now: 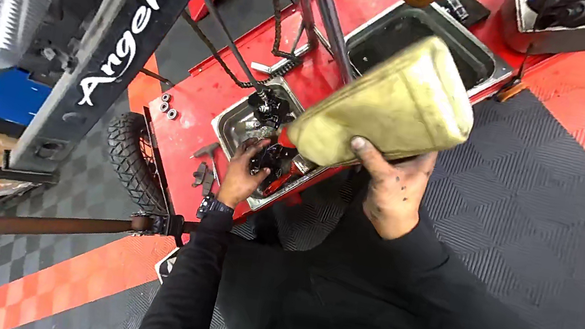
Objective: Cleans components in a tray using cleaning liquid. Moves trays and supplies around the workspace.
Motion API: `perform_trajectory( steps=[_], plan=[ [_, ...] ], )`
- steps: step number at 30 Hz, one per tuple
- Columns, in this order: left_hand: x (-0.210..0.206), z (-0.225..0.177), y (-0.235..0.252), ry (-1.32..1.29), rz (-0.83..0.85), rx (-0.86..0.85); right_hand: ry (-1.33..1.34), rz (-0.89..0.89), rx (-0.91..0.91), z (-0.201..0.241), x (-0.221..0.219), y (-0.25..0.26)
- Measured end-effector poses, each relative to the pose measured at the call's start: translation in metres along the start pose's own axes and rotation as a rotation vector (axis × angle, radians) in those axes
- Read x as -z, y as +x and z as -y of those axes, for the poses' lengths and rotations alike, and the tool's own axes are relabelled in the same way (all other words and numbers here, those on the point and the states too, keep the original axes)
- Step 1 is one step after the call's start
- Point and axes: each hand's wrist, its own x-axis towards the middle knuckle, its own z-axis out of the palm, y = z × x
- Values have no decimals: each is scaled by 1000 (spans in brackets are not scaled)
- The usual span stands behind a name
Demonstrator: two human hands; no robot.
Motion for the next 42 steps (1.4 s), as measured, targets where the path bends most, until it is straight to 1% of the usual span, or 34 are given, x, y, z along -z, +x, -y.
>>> perform_trajectory(
  steps=[3,5,7,9,12,15,17,20,23,24,25,26,27,28,29,30,31,32,33,34,35,36,38,40,42],
  plan=[
    [1,-10,-1,3,-6,73,161,-252,-295,-35,12,5],
    [4,-19,-1,40,-7,125,244,-353,-530,-55,18,10],
    [8,-24,1,123,-39,162,309,-353,-717,-68,18,18],
    [13,-21,2,175,-108,175,400,-294,-830,-77,14,28],
    [22,-11,4,129,-238,209,493,-259,-918,-84,2,46],
    [27,-6,5,77,-350,224,545,-281,-1005,-96,7,65],
    [29,-1,8,91,-344,226,594,-306,-1042,-112,20,75],
    [26,13,13,136,-275,191,669,-307,-1114,-133,42,89],
    [28,16,15,123,-226,149,696,-412,-1151,-125,48,88],
    [29,17,16,126,-215,140,660,-433,-1124,-116,47,81],
    [31,18,16,126,-209,144,564,-416,-1076,-106,45,70],
    [32,19,15,124,-208,153,370,-362,-1024,-95,37,55],
    [34,21,14,116,-209,169,121,-282,-961,-87,25,38],
    [36,22,13,103,-212,189,-136,-121,-848,-83,11,21],
    [38,25,12,95,-212,210,-383,130,-677,-85,-1,9],
    [40,27,12,88,-220,229,-637,401,-468,-93,-13,6],
    [41,30,11,82,-230,241,-904,673,-261,-106,-26,8],
    [41,34,10,69,-242,255,-1126,931,-93,-120,-40,11],
    [42,36,10,56,-253,276,-1286,1148,23,-137,-55,14],
    [45,38,11,36,-266,303,-1405,1326,81,-153,-69,17],
    [48,40,12,15,-274,330,-1504,1467,112,-167,-79,19],
    [51,43,14,-7,-272,353,-1580,1581,121,-177,-87,21],
    [55,48,15,-43,-256,390,-1651,1727,151,-187,-95,24],
    [56,54,14,-83,-266,416,-1672,1815,185,-186,-95,25],
    [52,57,10,-161,-310,437,-1661,1850,209,-180,-93,27]
  ],
)
